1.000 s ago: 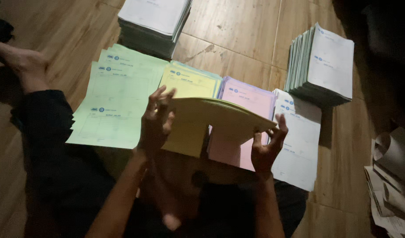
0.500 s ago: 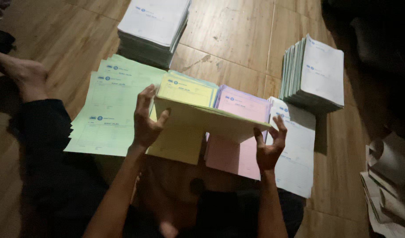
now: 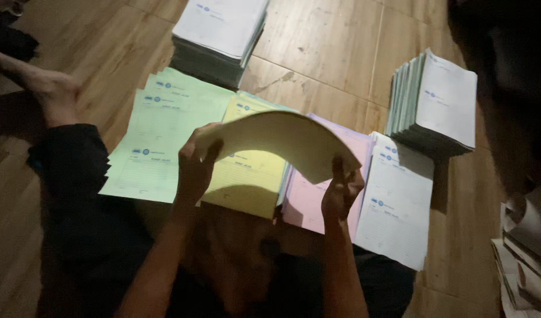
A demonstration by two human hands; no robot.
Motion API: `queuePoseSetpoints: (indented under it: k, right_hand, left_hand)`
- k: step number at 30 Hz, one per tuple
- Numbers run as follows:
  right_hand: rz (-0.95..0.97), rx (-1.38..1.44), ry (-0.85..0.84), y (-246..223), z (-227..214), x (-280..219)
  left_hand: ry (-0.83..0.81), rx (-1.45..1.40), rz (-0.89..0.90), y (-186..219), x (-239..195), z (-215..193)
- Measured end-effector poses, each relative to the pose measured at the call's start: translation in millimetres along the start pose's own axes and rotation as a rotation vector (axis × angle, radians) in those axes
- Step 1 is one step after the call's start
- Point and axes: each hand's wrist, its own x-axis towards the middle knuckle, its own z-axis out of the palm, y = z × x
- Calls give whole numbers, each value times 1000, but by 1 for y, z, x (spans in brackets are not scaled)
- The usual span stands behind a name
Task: The person sits on the floor and sorts through stacks of colored papers, flipping through them and organizing them into separate piles by color.
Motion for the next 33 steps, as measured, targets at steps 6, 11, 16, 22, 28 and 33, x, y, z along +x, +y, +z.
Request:
queuePoseSetpoints:
  k: [6,11,16,22,28,33]
  right_hand:
    - [138,-71,-159,30,-16,-27]
    - [182,-63,-118,58,-24,0]
    - [135,-163,-104,44,-15,-1]
    - [9,-435,-162,-9,-3,-9]
    - [-398,-770,-301,-37,4,-2]
    - [-508,-892,-305,-34,-2,0]
  left_hand:
    - [-89,-93,-132,-45,-14,-27]
    - [-110,-153,-130,-66,14,-10]
    - [-89,-118,-56,-58,14,-7]
    - [5,175,165,-5,-6,-15]
    - [4,485,480,1,-4,-21]
    - [48,516,541,-19,-4,-25]
